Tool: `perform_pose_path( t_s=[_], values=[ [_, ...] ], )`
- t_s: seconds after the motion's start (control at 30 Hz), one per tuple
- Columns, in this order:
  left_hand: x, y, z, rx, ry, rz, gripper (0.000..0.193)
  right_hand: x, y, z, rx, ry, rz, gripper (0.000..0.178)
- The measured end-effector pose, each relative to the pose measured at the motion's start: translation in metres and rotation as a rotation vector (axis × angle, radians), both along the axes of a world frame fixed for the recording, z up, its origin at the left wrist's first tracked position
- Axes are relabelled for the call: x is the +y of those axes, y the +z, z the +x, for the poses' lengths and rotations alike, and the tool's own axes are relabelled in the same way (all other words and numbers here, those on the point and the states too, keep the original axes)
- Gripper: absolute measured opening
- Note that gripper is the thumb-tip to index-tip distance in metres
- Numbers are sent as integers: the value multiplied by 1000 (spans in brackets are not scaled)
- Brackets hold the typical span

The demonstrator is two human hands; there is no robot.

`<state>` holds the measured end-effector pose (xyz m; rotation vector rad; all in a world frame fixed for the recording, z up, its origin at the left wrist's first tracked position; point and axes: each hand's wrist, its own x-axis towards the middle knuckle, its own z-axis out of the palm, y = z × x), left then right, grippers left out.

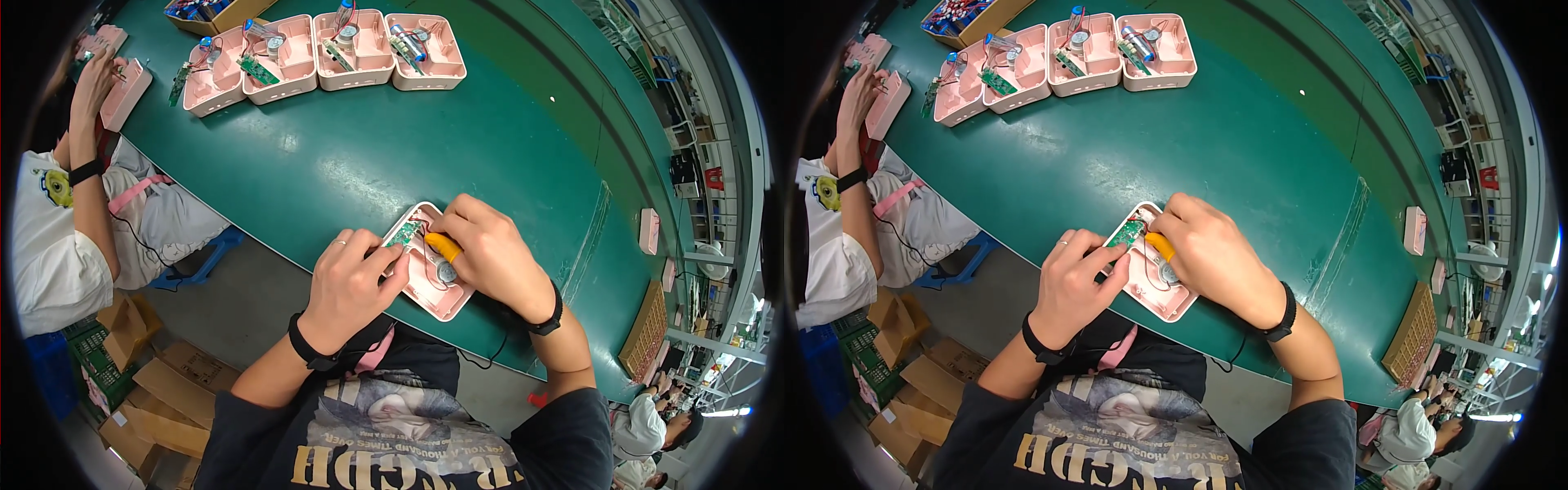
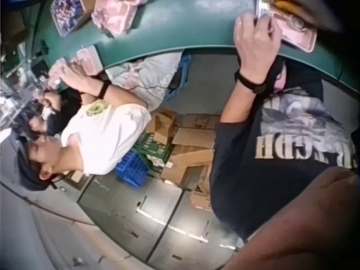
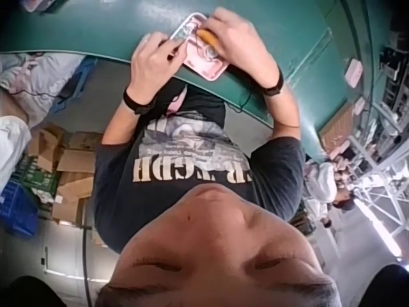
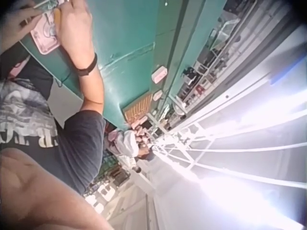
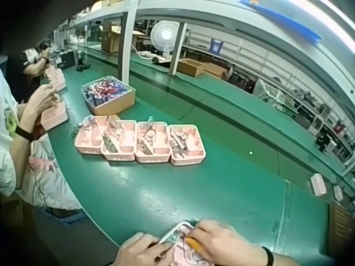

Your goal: Assemble and mark small electronic components at a production line station.

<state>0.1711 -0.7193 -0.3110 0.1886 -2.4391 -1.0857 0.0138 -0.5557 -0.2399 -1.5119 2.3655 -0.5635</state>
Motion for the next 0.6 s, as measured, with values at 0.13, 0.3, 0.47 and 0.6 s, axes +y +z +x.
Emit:
perform_pose_path(
  t_s=[0.13, 0.3, 0.47, 0.6],
  values=[
    [-1, -1, -1, 3, -3, 4, 12, 8, -6, 4, 152, -11, 45, 31],
    [-1, -4, -1, 19, -23, 14, 12, 29, 11, 17, 155, -45, -9, 42],
    [-1, -5, -1, 0, -7, 0, 12, 44, -3, 26, 246, -22, 134, 58],
    [-4, -2, -1, -5, -7, -23, 13, 49, 1, 30, 218, -39, 142, 66]
  ],
)
